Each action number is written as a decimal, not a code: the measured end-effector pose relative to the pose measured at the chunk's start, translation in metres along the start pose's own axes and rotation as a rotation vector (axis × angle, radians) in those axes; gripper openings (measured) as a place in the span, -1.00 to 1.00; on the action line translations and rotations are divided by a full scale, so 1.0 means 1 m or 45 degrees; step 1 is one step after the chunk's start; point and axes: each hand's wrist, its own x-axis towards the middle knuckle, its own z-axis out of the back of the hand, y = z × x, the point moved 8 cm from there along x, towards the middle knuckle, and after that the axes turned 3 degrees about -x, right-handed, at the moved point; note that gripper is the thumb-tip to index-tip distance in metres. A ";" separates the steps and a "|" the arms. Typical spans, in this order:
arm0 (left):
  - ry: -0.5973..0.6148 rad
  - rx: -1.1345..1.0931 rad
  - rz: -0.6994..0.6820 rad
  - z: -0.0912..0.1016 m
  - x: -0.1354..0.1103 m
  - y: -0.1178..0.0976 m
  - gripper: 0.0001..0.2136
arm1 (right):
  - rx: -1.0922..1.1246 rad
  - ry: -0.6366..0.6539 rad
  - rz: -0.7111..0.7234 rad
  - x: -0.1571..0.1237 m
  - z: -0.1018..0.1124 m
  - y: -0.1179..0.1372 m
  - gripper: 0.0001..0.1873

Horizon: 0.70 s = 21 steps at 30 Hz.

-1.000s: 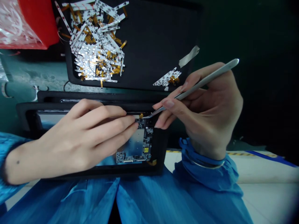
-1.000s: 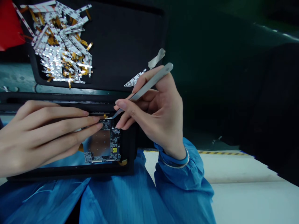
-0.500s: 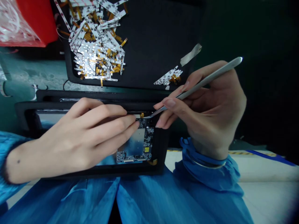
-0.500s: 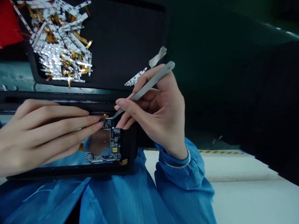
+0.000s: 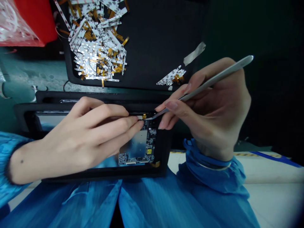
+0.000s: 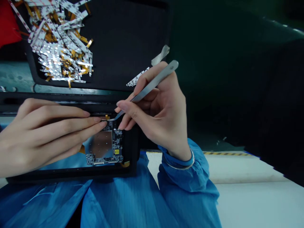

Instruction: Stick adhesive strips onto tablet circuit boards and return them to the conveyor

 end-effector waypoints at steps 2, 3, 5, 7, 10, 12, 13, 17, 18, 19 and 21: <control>0.011 0.070 -0.053 0.001 0.000 -0.003 -0.70 | -0.006 0.006 -0.002 0.000 0.000 -0.001 -0.67; 0.034 0.127 -0.091 0.000 -0.001 -0.006 -0.70 | -0.008 0.011 -0.005 0.000 -0.001 -0.001 -0.67; 0.083 0.245 -0.189 -0.002 -0.002 -0.012 -0.72 | -0.017 0.003 -0.010 -0.002 -0.001 0.000 -0.67; 0.091 0.314 -0.268 -0.003 -0.002 -0.016 -0.74 | -0.033 -0.023 -0.017 -0.003 -0.001 0.001 -0.67; 0.042 0.259 -0.217 -0.002 -0.002 -0.011 -0.70 | -0.053 -0.038 -0.002 -0.005 0.000 0.003 -0.68; 0.038 0.184 -0.143 -0.002 -0.001 -0.005 -0.67 | -0.040 -0.041 0.037 -0.007 0.000 0.005 -0.69; 0.036 0.166 -0.129 -0.002 -0.001 -0.004 -0.67 | -0.024 -0.053 0.057 -0.008 0.002 0.005 -0.70; 0.030 0.277 -0.233 -0.004 0.002 -0.013 -0.70 | 0.066 -0.227 0.153 -0.022 0.019 0.007 -0.76; 0.038 0.306 -0.245 -0.004 0.003 -0.014 -0.69 | 0.076 -0.292 0.174 -0.028 0.025 0.008 -0.79; 0.043 0.315 -0.245 -0.005 0.003 -0.015 -0.68 | 0.080 -0.361 0.189 -0.036 0.032 0.009 -0.84; 0.032 0.272 -0.204 -0.004 0.002 -0.011 -0.68 | 0.074 -0.471 0.220 -0.056 0.044 0.013 -0.93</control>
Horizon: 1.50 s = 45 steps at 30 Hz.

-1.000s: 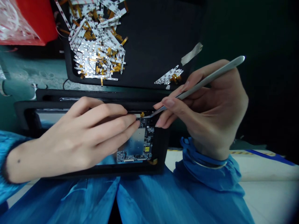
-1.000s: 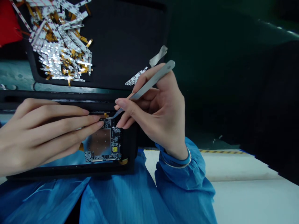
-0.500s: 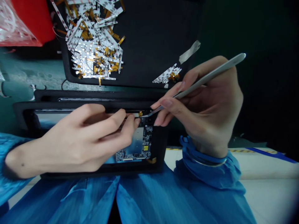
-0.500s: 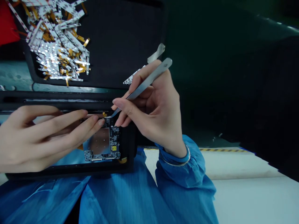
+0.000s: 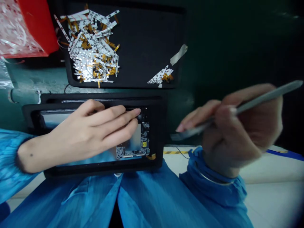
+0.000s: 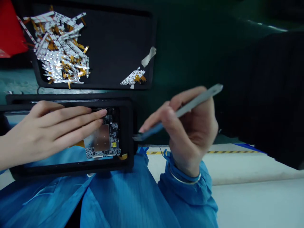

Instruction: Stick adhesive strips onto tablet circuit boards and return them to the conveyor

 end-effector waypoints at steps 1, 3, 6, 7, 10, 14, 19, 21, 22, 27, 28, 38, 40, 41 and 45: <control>0.007 -0.044 0.024 -0.001 -0.002 0.002 -0.67 | -0.021 -0.012 -0.002 -0.008 0.006 0.004 -0.85; 0.045 -0.136 0.082 -0.003 -0.007 0.008 -0.65 | -0.108 0.115 -0.042 -0.028 0.006 0.009 -0.72; 0.129 -0.225 0.214 -0.006 -0.012 0.017 -0.62 | -0.500 0.408 -0.148 -0.065 -0.006 0.008 -0.76; 0.133 -0.239 0.268 -0.005 -0.012 0.020 -0.63 | -0.641 0.431 -0.153 -0.076 -0.009 0.008 -0.80; 0.024 -0.238 0.268 0.004 -0.002 0.011 -0.75 | -0.885 0.295 -0.136 -0.105 -0.013 0.009 -0.84; -0.051 -0.192 -0.024 0.001 0.024 -0.033 -0.87 | -1.035 0.086 -0.061 -0.132 -0.018 0.015 -0.79; 0.050 -0.238 -0.069 -0.018 0.042 -0.048 -0.93 | -1.214 0.038 0.063 -0.142 -0.033 0.018 -0.70; 0.104 -0.378 -0.036 -0.023 0.042 -0.043 -0.94 | -1.183 -0.047 0.094 -0.140 -0.035 0.015 -0.70; 0.124 -0.440 -0.015 -0.024 0.040 -0.040 -0.94 | -1.146 -0.089 0.123 -0.139 -0.036 0.014 -0.73; 0.162 -0.601 0.001 -0.024 0.033 -0.034 -0.89 | -1.033 -0.199 0.268 -0.139 -0.036 0.006 -0.88; 0.158 -0.638 0.004 -0.022 0.032 -0.032 -0.86 | -1.048 -0.195 0.310 -0.140 -0.037 0.006 -0.89; 0.010 -0.570 0.094 0.006 0.015 -0.010 -0.78 | -1.279 0.244 0.930 -0.130 -0.060 0.026 -0.92; 0.021 -0.556 0.106 0.004 0.012 -0.010 -0.79 | -1.282 0.278 0.922 -0.125 -0.060 0.027 -0.96; 0.028 -0.554 0.113 0.002 0.011 -0.010 -0.80 | -1.281 0.282 0.905 -0.123 -0.059 0.027 -0.97; 0.040 -0.569 0.131 -0.001 0.006 -0.008 -0.83 | -1.248 0.320 0.883 -0.121 -0.060 0.026 -0.95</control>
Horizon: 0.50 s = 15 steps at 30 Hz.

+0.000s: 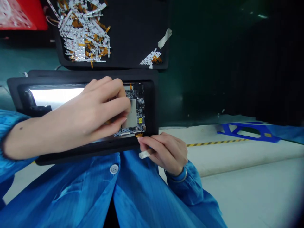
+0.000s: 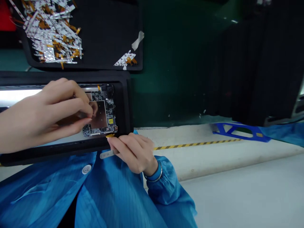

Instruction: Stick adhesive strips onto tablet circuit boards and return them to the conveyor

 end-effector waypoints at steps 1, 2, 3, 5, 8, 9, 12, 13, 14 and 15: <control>-0.004 -0.003 -0.001 0.000 -0.001 0.001 -0.83 | 0.006 -0.002 0.003 0.000 0.000 0.000 -0.94; -0.010 -0.001 -0.004 0.001 -0.001 0.001 -0.83 | 0.012 -0.004 0.002 -0.001 0.000 0.000 -0.93; -0.011 0.002 -0.002 0.001 -0.001 0.002 -0.83 | 0.020 -0.003 0.001 -0.002 0.000 -0.001 -0.92; -0.007 0.006 0.004 0.001 -0.001 0.004 -0.83 | 0.042 0.002 0.001 -0.003 0.000 -0.001 -0.90; -0.008 0.003 0.002 -0.001 -0.001 0.006 -0.84 | 0.063 -0.005 -0.002 -0.003 0.000 -0.002 -0.89; -0.010 0.008 -0.007 -0.002 -0.002 0.005 -0.84 | 0.065 -0.016 -0.010 -0.003 0.000 -0.003 -0.89; -0.016 0.051 -0.087 -0.006 -0.004 -0.002 -0.82 | 0.087 -0.057 -0.030 -0.003 0.001 -0.003 -0.90; -0.012 0.077 -0.151 -0.008 -0.005 -0.008 -0.81 | 0.097 -0.068 -0.030 -0.004 0.001 -0.003 -0.90; -0.002 0.098 -0.243 -0.010 -0.007 -0.015 -0.78 | 0.106 -0.076 -0.029 -0.004 0.001 -0.003 -0.90; 0.008 0.102 -0.302 -0.013 -0.008 -0.021 -0.75 | 0.114 -0.083 -0.030 -0.004 0.001 -0.003 -0.91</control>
